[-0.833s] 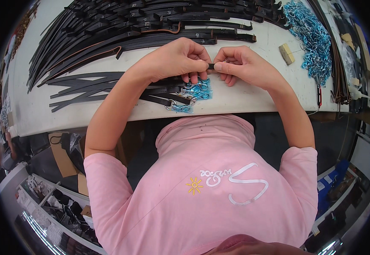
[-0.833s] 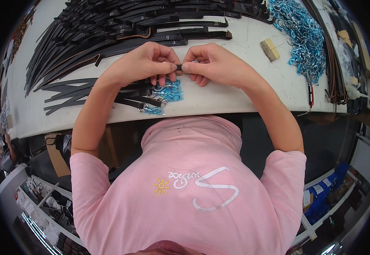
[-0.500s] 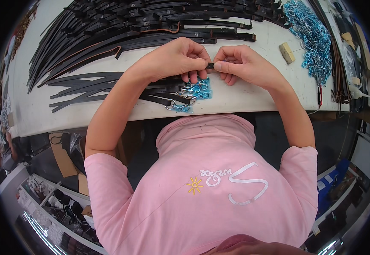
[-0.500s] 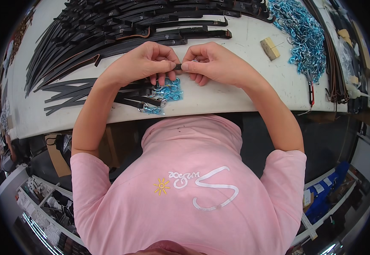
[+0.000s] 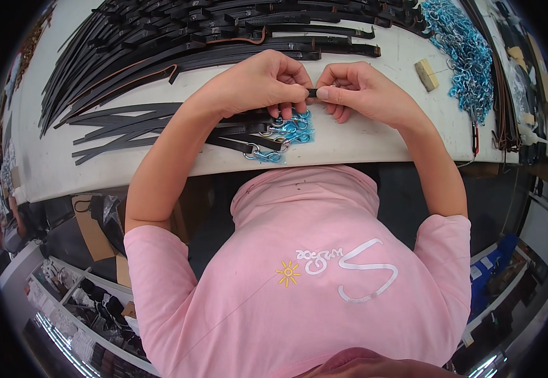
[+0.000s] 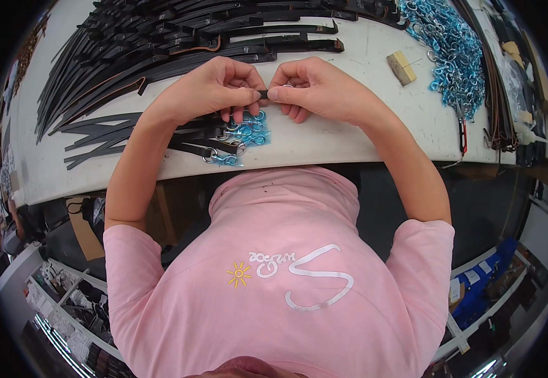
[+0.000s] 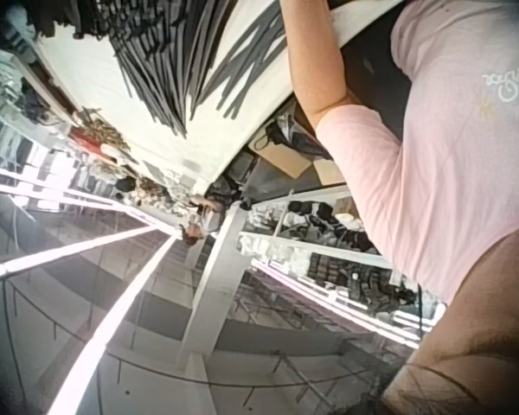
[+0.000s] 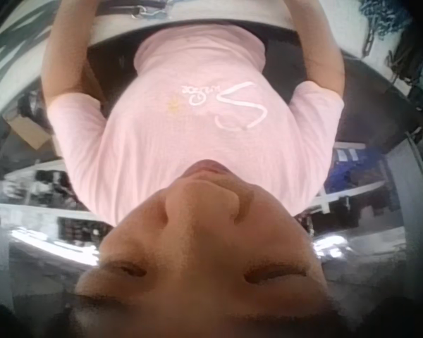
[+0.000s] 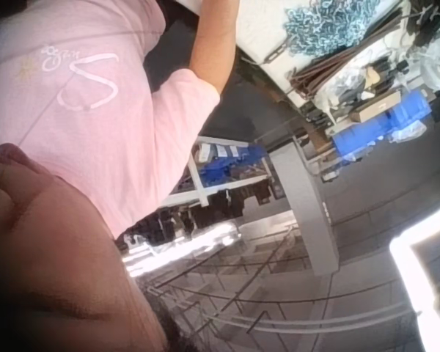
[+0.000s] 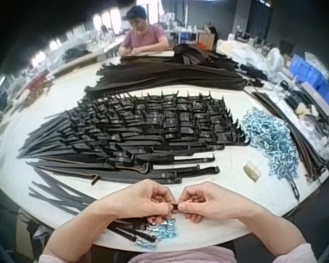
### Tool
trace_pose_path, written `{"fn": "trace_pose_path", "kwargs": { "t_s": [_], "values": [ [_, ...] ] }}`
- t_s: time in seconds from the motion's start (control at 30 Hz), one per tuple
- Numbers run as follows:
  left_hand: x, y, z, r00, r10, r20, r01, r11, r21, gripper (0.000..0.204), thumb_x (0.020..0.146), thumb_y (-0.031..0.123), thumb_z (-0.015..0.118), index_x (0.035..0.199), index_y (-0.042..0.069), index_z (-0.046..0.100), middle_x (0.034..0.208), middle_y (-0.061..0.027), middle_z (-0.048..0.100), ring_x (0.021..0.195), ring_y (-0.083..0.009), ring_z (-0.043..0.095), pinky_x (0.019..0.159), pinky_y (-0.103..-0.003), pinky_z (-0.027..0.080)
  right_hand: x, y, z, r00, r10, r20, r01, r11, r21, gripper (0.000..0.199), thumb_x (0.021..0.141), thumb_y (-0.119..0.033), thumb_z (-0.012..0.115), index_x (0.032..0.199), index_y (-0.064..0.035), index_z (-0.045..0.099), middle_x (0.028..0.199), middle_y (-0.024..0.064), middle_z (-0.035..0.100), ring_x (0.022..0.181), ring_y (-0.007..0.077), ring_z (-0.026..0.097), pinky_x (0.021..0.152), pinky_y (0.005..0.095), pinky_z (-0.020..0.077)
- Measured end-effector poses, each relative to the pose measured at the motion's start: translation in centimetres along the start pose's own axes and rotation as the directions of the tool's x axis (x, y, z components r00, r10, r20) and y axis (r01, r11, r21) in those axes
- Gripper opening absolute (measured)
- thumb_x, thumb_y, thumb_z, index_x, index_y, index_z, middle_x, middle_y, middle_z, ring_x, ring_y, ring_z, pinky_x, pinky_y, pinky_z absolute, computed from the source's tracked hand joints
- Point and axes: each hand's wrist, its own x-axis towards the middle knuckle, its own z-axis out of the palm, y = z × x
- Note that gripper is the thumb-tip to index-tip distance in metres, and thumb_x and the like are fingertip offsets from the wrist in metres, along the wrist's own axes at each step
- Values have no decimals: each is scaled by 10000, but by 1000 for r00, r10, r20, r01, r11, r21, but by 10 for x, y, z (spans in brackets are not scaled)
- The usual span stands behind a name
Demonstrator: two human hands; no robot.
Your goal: The person attaches small metal rings to the ends of black leather straps at a workbench. They repeatedly pick up a strap and a ring, thread the ring through the strap's end, and place the finished item on the table. The process is repeated for multiple straps throughout the clip.
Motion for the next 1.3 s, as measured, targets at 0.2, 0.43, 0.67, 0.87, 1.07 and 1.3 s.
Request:
{"fn": "trace_pose_path", "kwargs": {
  "t_s": [0.2,0.43,0.67,0.87,1.07,1.3],
  "values": [
    [-1,1,0,1000,-4,-7,3,999,-45,192,898,184,603,985,17,645,814,-45,702,638,-54,599,542,-184,456,0,-1,-1,1000,-4,10,4,1000,5,239,944,-259,632,952,-21,643,805,29,628,732,95,612,644,239,529],
    [-1,1,2,1000,6,-21,-6,1000,14,189,903,187,600,977,19,644,814,-45,703,629,-48,590,547,-183,456,0,0,-1,1000,-7,15,7,1000,12,236,946,-257,633,956,-22,642,824,28,631,739,96,614,654,243,537],
    [-2,2,3,1000,18,-13,-17,999,41,190,915,183,588,988,16,641,817,-49,703,630,-48,590,547,-185,462,0,0,-2,1000,-9,21,9,1000,3,235,947,-258,633,958,-23,637,832,29,633,742,97,616,659,245,540],
    [-2,1,1,1000,25,-8,-26,999,-21,194,917,180,588,996,11,641,819,-49,703,633,-46,588,549,-189,469,0,0,-1,1000,3,22,-4,1000,12,233,946,-256,634,956,-23,635,832,27,632,746,95,614,665,242,538],
    [-3,2,3,1000,20,-21,-19,1000,23,189,921,168,579,1001,9,642,820,-48,703,633,-45,585,557,-187,475,-1,0,-1,1000,6,24,-6,1000,13,237,946,-262,635,961,-25,635,830,26,631,747,94,613,668,240,537],
    [-2,1,3,1000,23,-16,-23,999,36,183,908,164,583,991,13,643,813,-46,702,625,-47,583,550,-188,471,0,1,-1,1000,-4,23,4,1000,14,240,947,-264,634,959,-24,637,821,26,631,740,93,614,659,240,537]
  ]
}}
